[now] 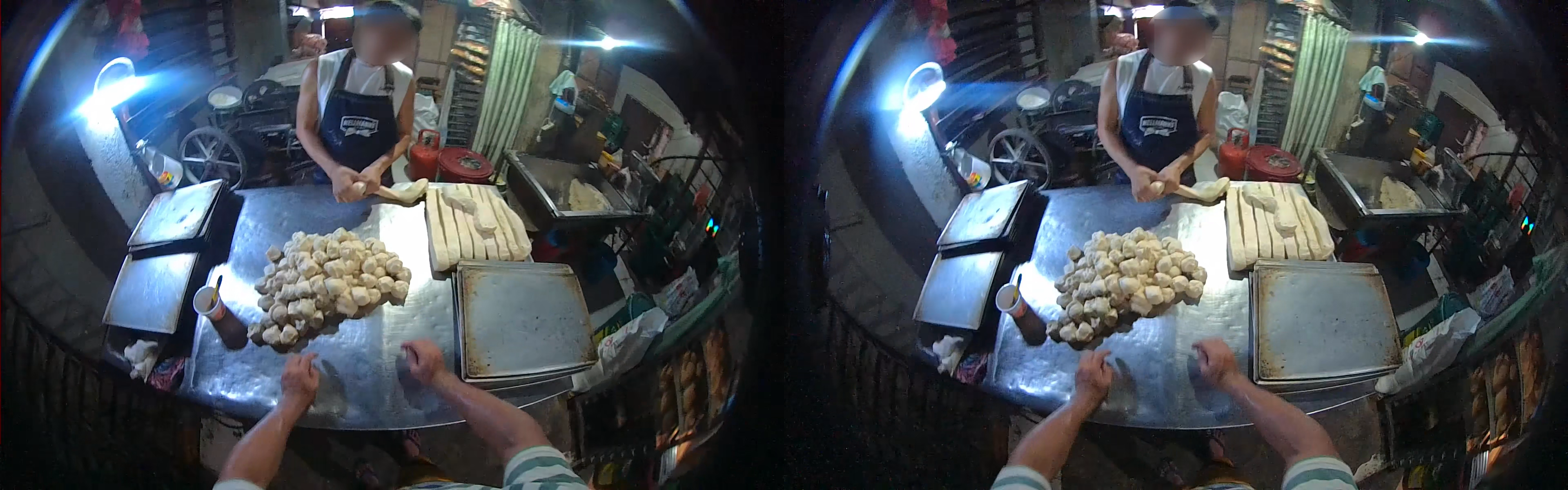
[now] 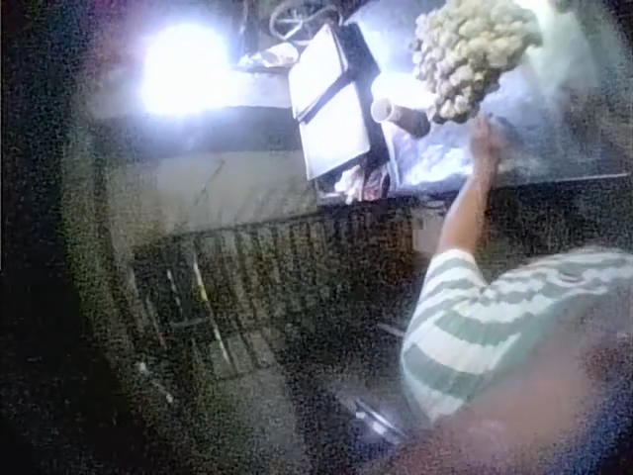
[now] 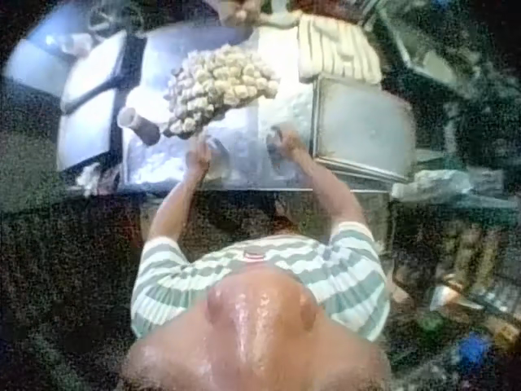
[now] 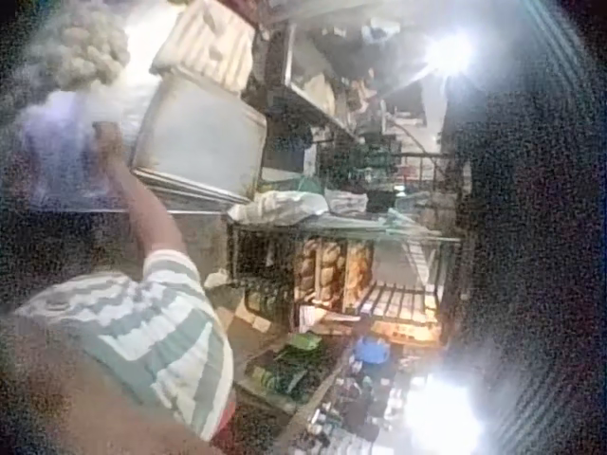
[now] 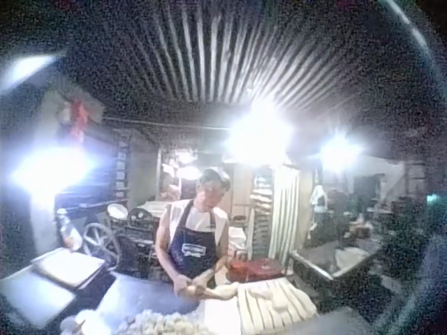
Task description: The person shapes small pieces of dough into round balls by hand and places them onto a metal baking tray. They then use a brush to apply a yellow liquid, likely egg wash, onto the tops of the dough balls. The person repeats this process, filling multiple trays with prepared dough balls.
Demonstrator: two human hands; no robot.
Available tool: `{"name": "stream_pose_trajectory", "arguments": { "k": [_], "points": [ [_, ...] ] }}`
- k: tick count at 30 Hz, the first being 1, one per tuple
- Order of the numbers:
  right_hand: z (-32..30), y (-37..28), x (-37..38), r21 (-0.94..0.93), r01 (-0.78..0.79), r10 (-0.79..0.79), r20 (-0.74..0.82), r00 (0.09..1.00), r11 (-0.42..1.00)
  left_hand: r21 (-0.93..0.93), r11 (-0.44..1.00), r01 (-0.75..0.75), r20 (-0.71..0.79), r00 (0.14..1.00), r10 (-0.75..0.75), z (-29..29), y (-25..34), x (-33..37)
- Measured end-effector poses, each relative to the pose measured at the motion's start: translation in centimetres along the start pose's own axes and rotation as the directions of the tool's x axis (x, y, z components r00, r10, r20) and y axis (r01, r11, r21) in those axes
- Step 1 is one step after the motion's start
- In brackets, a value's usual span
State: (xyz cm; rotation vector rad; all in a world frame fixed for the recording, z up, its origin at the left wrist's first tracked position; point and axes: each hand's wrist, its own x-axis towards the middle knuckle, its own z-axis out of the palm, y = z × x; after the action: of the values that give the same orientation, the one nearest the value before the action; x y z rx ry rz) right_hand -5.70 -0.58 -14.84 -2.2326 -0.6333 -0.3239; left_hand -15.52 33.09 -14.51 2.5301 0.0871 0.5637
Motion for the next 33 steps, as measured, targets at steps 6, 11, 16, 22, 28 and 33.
{"name": "stream_pose_trajectory", "arguments": {
  "k": [6, 11, 16, 22, 28, 33],
  "points": [
    [0.0, -3.9, 0.3, -0.175, 0.310, -0.275, 0.197, 0.941, 0.935, -0.062, 0.956, -0.288, 0.145, 0.945, 0.294, 0.0, 5.6, 1.1],
    [-0.8, -0.6, 5.3, -0.274, 0.117, 0.006, 0.409, 0.913, 0.955, 0.001, 0.994, -0.106, 0.098, 0.990, 0.106, 1.2, 0.2, 4.2],
    [0.6, -4.8, -3.3, -0.030, 0.058, -0.052, 0.184, 0.982, 0.998, 0.045, 0.991, -0.128, 0.178, 0.977, 0.118, 0.0, 2.0, -3.0],
    [1.3, -1.3, 4.1, -0.144, 0.283, -0.263, 0.145, 0.954, 0.948, -0.008, 0.943, -0.333, 0.132, 0.934, 0.331, 2.9, 0.7, 6.5],
    [1.0, -1.8, -2.1, -0.099, 0.072, -0.068, 0.042, 0.997, 0.992, 0.026, 0.970, -0.244, 0.111, 0.965, 0.239, 0.6, -0.8, -0.1],
    [1.8, -2.4, 3.5, -0.084, 0.283, -0.267, 0.165, 0.950, 0.956, -0.015, 0.942, -0.336, 0.104, 0.936, 0.336, 2.2, 2.7, 4.0]
  ]
}}
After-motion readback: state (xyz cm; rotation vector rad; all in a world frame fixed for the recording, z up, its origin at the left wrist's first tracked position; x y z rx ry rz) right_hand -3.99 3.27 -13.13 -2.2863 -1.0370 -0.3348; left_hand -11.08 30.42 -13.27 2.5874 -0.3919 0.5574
